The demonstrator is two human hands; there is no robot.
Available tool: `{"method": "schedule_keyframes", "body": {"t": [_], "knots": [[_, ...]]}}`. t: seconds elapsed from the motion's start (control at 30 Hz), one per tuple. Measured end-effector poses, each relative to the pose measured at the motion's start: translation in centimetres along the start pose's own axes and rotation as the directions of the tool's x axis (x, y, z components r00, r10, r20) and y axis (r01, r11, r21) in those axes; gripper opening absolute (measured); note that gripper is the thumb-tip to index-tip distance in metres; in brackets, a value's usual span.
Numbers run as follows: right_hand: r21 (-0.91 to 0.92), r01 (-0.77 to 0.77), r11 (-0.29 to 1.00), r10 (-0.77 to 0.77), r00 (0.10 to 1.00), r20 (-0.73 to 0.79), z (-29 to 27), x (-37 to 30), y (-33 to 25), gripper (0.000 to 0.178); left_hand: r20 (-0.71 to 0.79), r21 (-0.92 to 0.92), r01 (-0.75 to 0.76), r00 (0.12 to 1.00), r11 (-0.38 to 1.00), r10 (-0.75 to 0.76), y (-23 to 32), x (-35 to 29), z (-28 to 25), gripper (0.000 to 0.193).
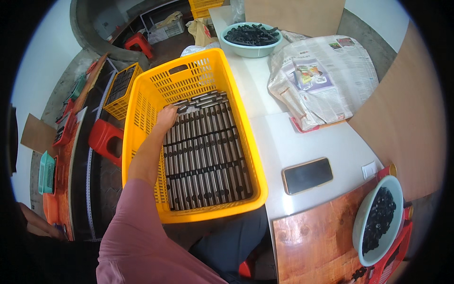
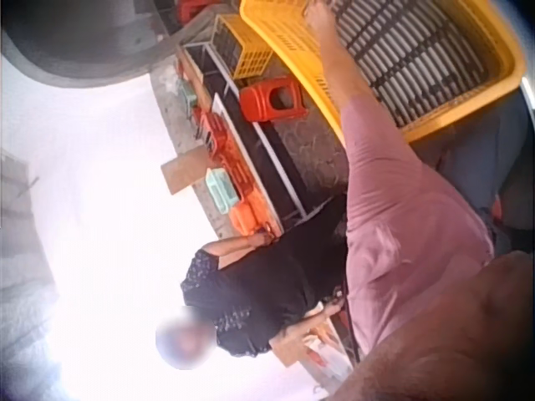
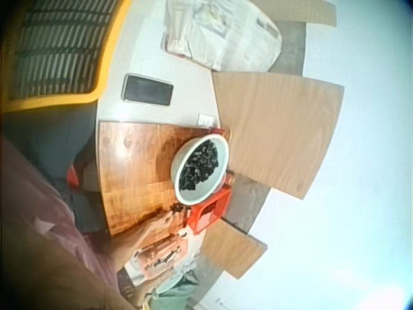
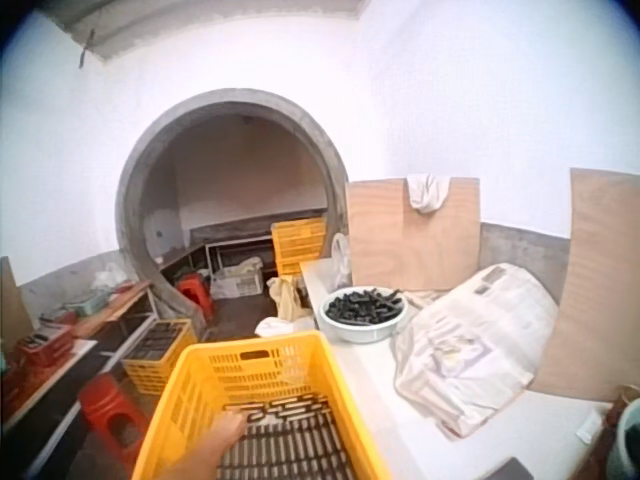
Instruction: The person assembles small black cylindrical components into metal tubes at a workbench. They pick up components, insert them into the tubes, and place the finished assemblies into a yellow basket lined with newspaper.
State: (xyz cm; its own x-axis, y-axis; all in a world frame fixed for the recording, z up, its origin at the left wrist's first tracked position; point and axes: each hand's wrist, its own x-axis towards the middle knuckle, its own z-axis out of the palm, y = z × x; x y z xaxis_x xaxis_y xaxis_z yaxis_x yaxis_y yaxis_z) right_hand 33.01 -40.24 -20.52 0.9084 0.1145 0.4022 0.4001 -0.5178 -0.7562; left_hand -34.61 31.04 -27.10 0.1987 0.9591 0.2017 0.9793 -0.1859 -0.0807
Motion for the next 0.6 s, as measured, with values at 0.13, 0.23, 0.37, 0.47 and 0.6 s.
{"method": "schedule_keyframes", "body": {"t": [0.13, 0.23, 0.37, 0.47, 0.6], "knots": [[-0.202, 0.128, 0.971, -0.117, 0.991, 0.065, -0.1, -0.8, -3.7, 0.038, 0.049, 0.081, -0.015, 0.999, 0.997, 0.011, -1.0, 1.6, 3.0, 0.017], [-0.199, 0.073, 0.977, -0.063, 0.997, 0.055, 0.1, -0.8, -3.7, 0.038, 0.044, 0.084, -0.019, 0.999, 0.996, 0.016, -0.5, 2.5, 4.6, 0.017], [-0.197, 0.033, 0.98, -0.022, 0.998, 0.055, 0.6, -0.2, -3.6, 0.037, 0.063, 0.112, -0.039, 0.998, 0.993, 0.032, -0.6, 3.4, 6.5, 0.017], [-0.192, 0.006, 0.981, 0.005, 0.998, 0.056, 0.9, -0.4, -3.6, 0.036, 0.04, 0.094, -0.055, 0.998, 0.994, 0.052, -0.2, 3.8, 6.9, 0.018], [-0.174, -0.014, 0.985, 0.024, 0.998, 0.057, 1.6, -0.3, -3.7, 0.036, 0.056, -0.03, 0.058, 0.997, 0.998, -0.056, -0.4, 3.8, 7.7, 0.023]]}}
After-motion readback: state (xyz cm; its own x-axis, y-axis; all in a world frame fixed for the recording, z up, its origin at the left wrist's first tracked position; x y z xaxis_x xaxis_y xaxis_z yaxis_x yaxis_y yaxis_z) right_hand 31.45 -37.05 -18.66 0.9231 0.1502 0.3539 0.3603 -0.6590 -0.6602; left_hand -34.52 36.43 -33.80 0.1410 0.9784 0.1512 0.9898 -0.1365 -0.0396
